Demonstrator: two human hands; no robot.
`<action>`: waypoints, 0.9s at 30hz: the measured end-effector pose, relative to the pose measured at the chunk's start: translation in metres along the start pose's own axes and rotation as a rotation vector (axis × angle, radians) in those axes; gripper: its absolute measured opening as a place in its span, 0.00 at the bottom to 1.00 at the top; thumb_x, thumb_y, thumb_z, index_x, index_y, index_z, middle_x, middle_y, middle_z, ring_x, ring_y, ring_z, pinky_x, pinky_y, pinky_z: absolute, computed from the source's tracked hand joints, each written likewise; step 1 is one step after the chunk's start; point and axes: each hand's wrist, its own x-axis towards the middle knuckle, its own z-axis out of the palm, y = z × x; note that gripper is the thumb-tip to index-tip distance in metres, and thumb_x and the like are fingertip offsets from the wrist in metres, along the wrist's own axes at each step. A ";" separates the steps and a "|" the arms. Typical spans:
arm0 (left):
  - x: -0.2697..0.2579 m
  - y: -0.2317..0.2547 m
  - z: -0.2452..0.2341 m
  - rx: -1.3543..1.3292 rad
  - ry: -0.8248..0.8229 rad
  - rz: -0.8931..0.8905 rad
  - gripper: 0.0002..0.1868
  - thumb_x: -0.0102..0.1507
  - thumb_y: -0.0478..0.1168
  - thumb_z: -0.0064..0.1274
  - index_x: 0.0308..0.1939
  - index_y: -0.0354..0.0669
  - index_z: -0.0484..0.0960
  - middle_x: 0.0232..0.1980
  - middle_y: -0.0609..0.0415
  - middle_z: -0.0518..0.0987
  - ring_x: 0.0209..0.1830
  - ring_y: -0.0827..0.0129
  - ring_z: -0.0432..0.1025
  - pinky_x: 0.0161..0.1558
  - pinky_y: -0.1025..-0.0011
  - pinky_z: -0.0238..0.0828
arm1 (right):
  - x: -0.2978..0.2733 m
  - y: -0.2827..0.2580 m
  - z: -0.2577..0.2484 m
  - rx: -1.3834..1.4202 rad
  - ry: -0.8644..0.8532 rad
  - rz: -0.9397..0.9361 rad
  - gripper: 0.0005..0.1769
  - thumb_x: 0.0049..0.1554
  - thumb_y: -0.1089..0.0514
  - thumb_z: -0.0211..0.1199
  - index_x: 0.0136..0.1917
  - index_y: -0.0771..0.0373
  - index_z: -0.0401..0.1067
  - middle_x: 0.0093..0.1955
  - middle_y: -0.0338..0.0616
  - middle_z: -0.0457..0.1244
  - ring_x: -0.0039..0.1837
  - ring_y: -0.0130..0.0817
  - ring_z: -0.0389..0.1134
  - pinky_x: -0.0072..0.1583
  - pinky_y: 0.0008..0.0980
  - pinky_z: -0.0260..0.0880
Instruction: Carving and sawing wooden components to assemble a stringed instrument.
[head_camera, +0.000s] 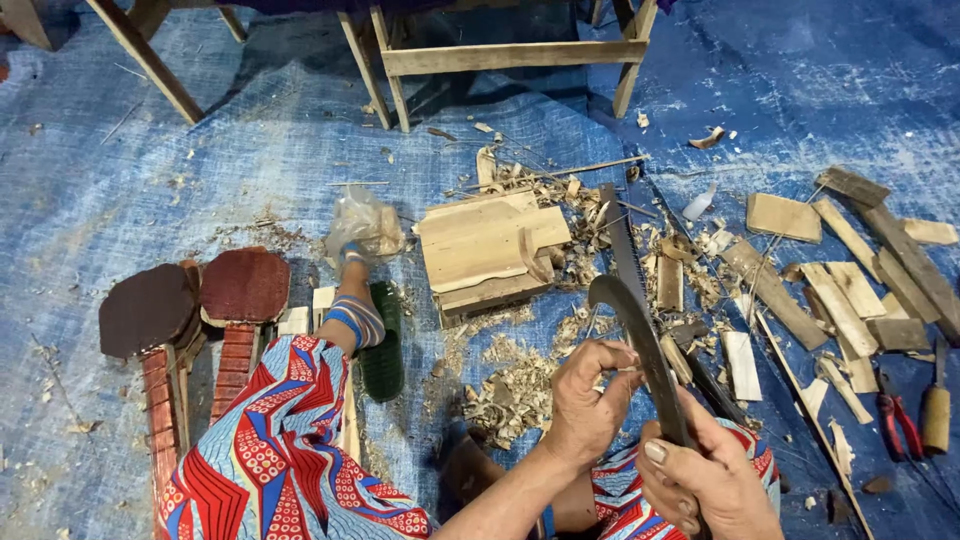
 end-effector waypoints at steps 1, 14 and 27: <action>-0.001 0.000 0.001 -0.005 0.000 0.009 0.11 0.62 0.24 0.57 0.38 0.43 0.74 0.42 0.50 0.81 0.41 0.64 0.78 0.42 0.66 0.79 | 0.000 0.001 -0.001 -0.028 0.021 0.003 0.36 0.53 0.72 0.56 0.75 0.66 0.62 0.26 0.46 0.48 0.19 0.25 0.41 0.19 0.26 0.39; -0.010 -0.018 -0.009 0.097 -0.013 0.155 0.10 0.67 0.28 0.56 0.52 0.40 0.79 0.48 0.47 0.83 0.48 0.58 0.80 0.51 0.63 0.80 | 0.002 0.007 0.003 0.019 0.028 0.004 0.35 0.51 0.74 0.59 0.72 0.66 0.65 0.21 0.40 0.43 0.19 0.23 0.40 0.20 0.25 0.39; -0.010 -0.019 -0.010 0.081 -0.029 0.158 0.05 0.70 0.34 0.54 0.49 0.39 0.80 0.43 0.49 0.83 0.42 0.59 0.81 0.44 0.64 0.81 | -0.003 0.000 0.011 -0.003 0.053 0.032 0.36 0.51 0.75 0.57 0.73 0.67 0.65 0.22 0.39 0.43 0.19 0.22 0.39 0.20 0.24 0.38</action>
